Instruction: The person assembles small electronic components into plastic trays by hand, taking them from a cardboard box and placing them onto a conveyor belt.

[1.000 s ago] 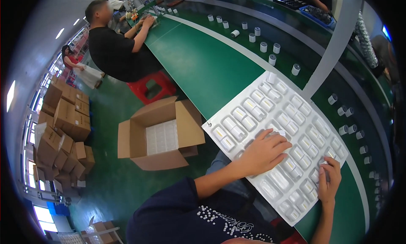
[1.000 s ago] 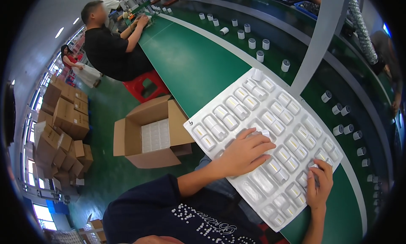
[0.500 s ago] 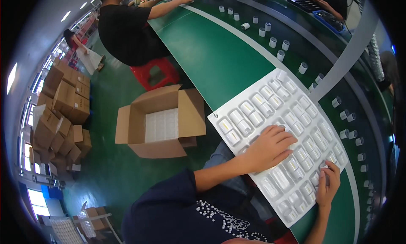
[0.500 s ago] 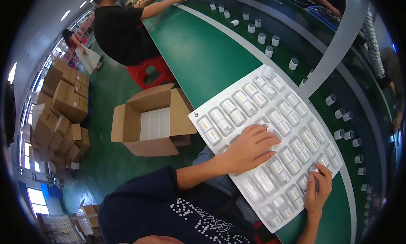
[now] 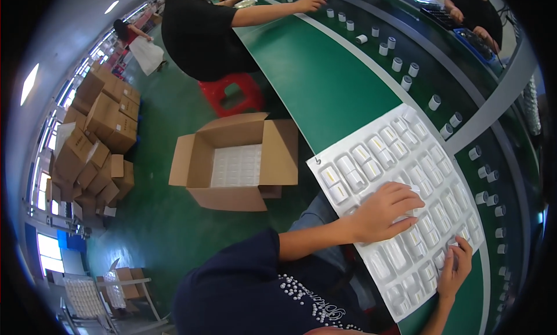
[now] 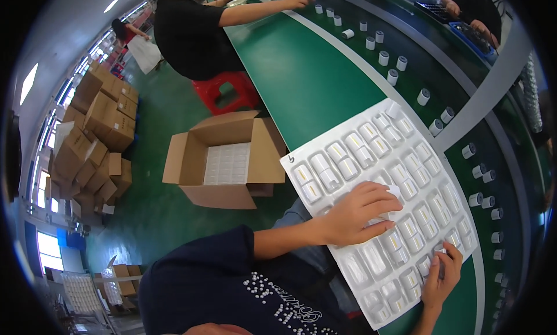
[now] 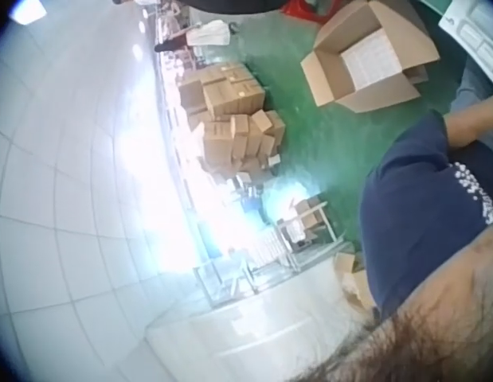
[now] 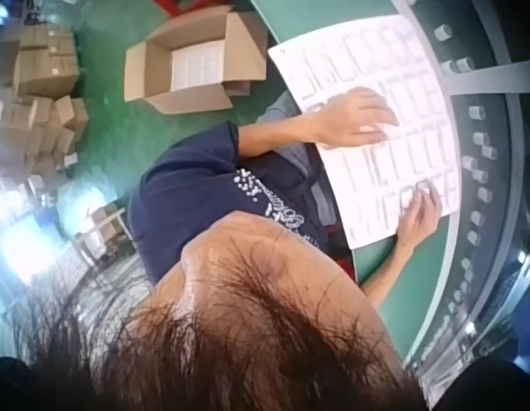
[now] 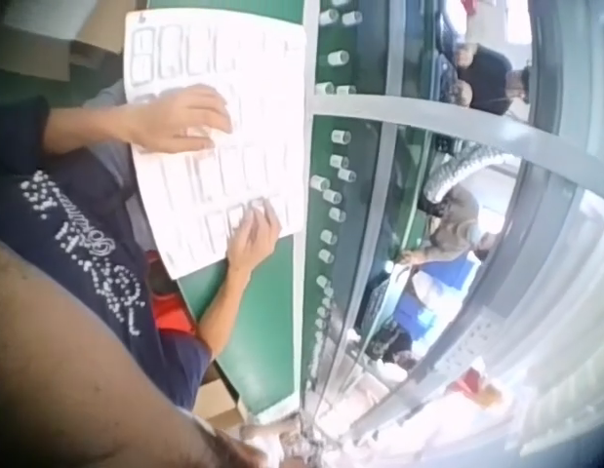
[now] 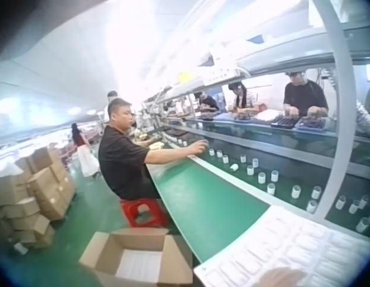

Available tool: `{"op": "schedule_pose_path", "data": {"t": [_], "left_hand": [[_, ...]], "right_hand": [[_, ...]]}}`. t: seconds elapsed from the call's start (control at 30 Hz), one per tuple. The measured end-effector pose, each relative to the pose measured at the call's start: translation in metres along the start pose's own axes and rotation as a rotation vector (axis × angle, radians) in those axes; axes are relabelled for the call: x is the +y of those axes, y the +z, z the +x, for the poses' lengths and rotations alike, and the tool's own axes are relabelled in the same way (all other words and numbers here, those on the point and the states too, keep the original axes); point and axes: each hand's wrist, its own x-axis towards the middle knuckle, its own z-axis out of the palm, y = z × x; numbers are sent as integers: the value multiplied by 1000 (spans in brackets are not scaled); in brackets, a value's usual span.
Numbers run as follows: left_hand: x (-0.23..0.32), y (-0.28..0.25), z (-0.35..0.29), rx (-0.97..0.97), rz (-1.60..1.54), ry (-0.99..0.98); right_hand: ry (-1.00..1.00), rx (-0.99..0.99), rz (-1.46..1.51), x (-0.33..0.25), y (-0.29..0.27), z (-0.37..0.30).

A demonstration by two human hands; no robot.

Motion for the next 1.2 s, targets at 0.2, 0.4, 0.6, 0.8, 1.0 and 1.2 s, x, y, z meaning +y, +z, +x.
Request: {"op": "schedule_pose_path", "data": {"t": [0.2, 0.4, 0.6, 0.8, 1.0, 1.2], "left_hand": [[1, 0, -2, -133, 31, -72], [-2, 2, 0, -86, 38, -8], [0, 1, 1, -170, 167, -27], [3, 2, 5, -223, 197, -14], [3, 8, 5, -209, 195, -39], [-4, 8, 4, -218, 230, 3]], "right_hand": [[-11, -29, -17, -2, -2, 1], [-20, 1, -20, -6, -3, 2], [-23, 42, -32, -14, 2, 9], [-72, 62, -34, -16, -2, 10], [-88, 53, -38, -13, -5, 10], [-110, 59, 2, -9, -2, 13]]}}
